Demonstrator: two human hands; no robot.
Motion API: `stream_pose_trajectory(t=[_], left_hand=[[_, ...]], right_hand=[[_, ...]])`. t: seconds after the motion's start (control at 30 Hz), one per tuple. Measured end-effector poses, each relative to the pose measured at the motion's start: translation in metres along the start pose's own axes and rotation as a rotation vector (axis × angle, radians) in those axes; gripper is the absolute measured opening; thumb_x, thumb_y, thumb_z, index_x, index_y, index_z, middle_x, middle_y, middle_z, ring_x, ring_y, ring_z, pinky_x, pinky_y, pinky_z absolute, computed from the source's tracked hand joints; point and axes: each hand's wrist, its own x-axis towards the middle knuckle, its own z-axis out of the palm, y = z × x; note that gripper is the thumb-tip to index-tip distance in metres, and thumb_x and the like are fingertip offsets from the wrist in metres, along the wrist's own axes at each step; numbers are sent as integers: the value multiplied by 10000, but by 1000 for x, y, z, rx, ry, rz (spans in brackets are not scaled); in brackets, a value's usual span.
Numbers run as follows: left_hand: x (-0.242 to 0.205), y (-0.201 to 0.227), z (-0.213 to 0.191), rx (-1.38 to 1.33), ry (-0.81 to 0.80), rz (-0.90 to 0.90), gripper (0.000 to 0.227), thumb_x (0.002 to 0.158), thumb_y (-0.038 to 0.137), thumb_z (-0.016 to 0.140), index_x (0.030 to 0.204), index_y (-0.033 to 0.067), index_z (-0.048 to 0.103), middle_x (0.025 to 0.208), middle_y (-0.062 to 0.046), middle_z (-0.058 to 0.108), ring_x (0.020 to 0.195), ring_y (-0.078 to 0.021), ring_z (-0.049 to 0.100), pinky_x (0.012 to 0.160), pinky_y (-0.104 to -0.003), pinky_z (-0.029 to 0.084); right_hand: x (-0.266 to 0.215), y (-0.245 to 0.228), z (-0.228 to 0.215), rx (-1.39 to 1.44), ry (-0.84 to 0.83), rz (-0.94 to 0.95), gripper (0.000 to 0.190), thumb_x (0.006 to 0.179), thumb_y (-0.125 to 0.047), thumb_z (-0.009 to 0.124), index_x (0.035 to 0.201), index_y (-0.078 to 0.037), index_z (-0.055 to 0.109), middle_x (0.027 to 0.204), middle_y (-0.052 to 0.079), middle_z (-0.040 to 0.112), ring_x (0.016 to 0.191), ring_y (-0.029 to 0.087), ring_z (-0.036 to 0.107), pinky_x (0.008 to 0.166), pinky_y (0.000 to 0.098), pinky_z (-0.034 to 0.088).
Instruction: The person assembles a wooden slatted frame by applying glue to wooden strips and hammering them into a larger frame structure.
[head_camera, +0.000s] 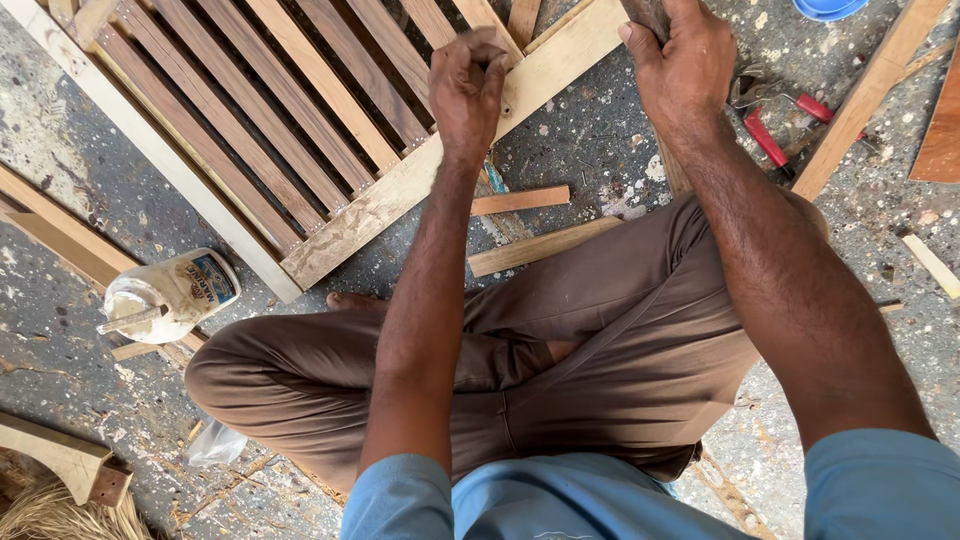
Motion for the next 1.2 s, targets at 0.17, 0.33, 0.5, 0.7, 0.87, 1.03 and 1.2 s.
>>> stream_pose_trajectory(t=[0.17,0.33,0.5,0.7,0.87,1.03,1.2], left_hand=[[-1,5,-3,2,-30,-73,79,904,67,800,953,116,762,907,-17,706,878,-127,604,716,-311,555],[0,1,0,1,-3,17,90,912,39,792,926,114,745,924,21,728,948,-130,634,749,-300,578],[-1,1,-1,-23,-2,40,108,893,21,795,916,114,744,941,-16,707,953,-146,644,718,-290,595],[-1,-1,2,35,26,98,115,895,32,788,904,133,736,929,19,745,984,-147,657,756,-314,599],[-2,0,3,67,48,76,108,885,57,802,908,148,750,932,31,753,986,-141,658,784,-333,600],[-3,7,1,94,50,45,102,885,73,811,907,151,748,944,26,741,987,-147,650,819,-347,559],[-3,7,0,146,48,42,116,885,87,806,918,178,743,963,38,734,1002,-138,638,886,-354,492]], right_hand=[[-4,8,5,-28,-16,-14,327,1056,-94,826,1341,-69,667,875,127,715,731,226,729,611,393,581],[-7,12,8,-46,1,-47,234,1057,-104,826,1236,-55,684,910,118,727,785,232,750,638,395,591],[-7,11,5,-27,-1,-43,218,1069,-98,821,1228,-41,682,899,112,724,760,208,738,632,370,587],[-5,5,2,-29,-20,-27,238,1065,-95,818,1246,-42,672,877,111,719,740,201,728,619,366,575],[-3,0,0,-16,-31,-20,326,1064,-90,814,1347,-42,659,872,129,717,703,207,717,598,369,573],[-1,-10,-5,-20,-60,11,322,1065,-85,813,1340,-48,648,957,161,743,726,218,736,611,374,590],[7,-36,-19,48,-24,-140,394,1045,-12,771,1405,-3,612,1148,207,753,905,246,778,748,347,646]])
